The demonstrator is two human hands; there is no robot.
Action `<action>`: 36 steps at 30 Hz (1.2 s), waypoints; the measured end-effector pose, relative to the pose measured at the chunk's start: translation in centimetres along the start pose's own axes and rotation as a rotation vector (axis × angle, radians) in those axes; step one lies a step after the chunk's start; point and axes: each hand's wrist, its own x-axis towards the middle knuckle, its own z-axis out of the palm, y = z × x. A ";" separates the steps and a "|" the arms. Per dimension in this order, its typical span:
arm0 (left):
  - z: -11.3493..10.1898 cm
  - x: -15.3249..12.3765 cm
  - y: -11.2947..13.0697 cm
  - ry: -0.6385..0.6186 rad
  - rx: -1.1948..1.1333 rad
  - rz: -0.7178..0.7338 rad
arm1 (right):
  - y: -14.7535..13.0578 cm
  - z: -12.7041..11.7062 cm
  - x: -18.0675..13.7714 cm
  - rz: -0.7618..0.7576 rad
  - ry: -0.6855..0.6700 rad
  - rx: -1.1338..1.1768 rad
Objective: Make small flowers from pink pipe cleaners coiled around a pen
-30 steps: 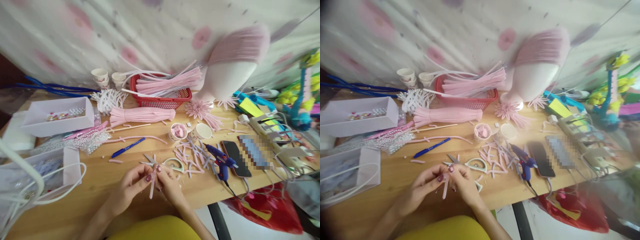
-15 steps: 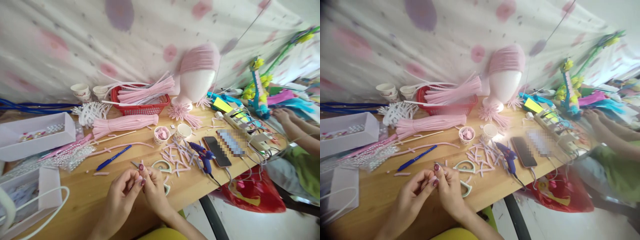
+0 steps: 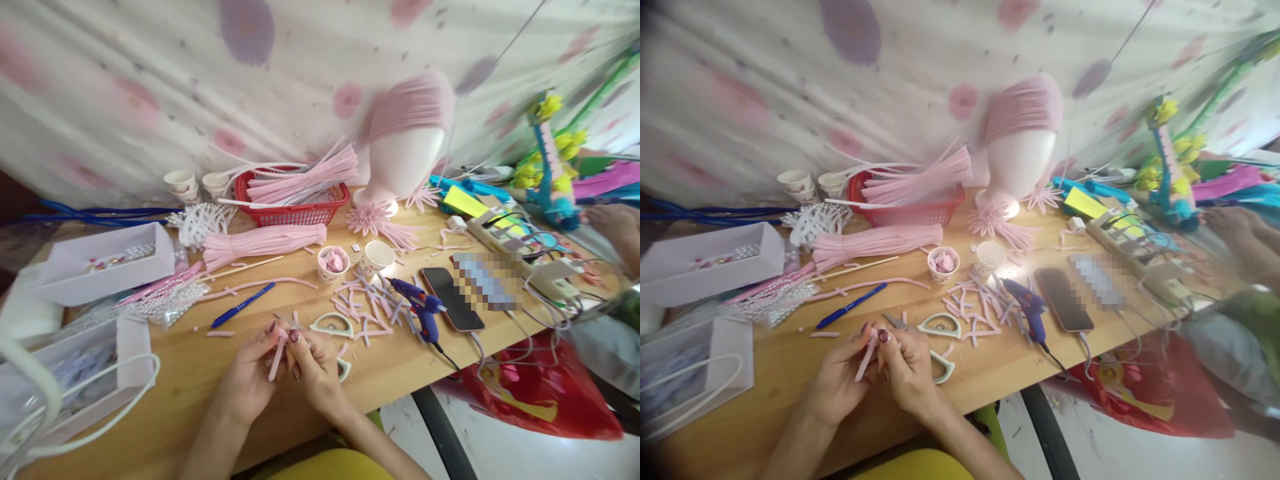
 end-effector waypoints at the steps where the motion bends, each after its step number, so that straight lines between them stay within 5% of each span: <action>1: 0.0 0.0 0.0 -0.001 -0.042 -0.028 | 0.0 0.1 -0.1 0.010 0.015 0.027; 11: -1.2 0.8 -1.1 0.087 -0.018 -0.088 | 0.8 -0.6 0.3 0.305 0.016 0.294; 17: -0.7 0.8 0.6 0.141 -0.298 -0.192 | 0.9 -0.7 -1.1 0.144 0.053 0.271; 20: -1.1 0.8 2.0 0.137 -0.439 -0.085 | 0.0 -1.2 -1.7 -0.061 0.098 0.207; 27: -1.0 0.2 0.7 0.114 -0.096 0.078 | -1.9 -2.2 -0.4 -0.018 0.012 -0.221; 36: -0.5 -0.1 0.0 0.111 0.185 0.172 | -1.5 -0.5 0.2 0.061 -0.095 -0.148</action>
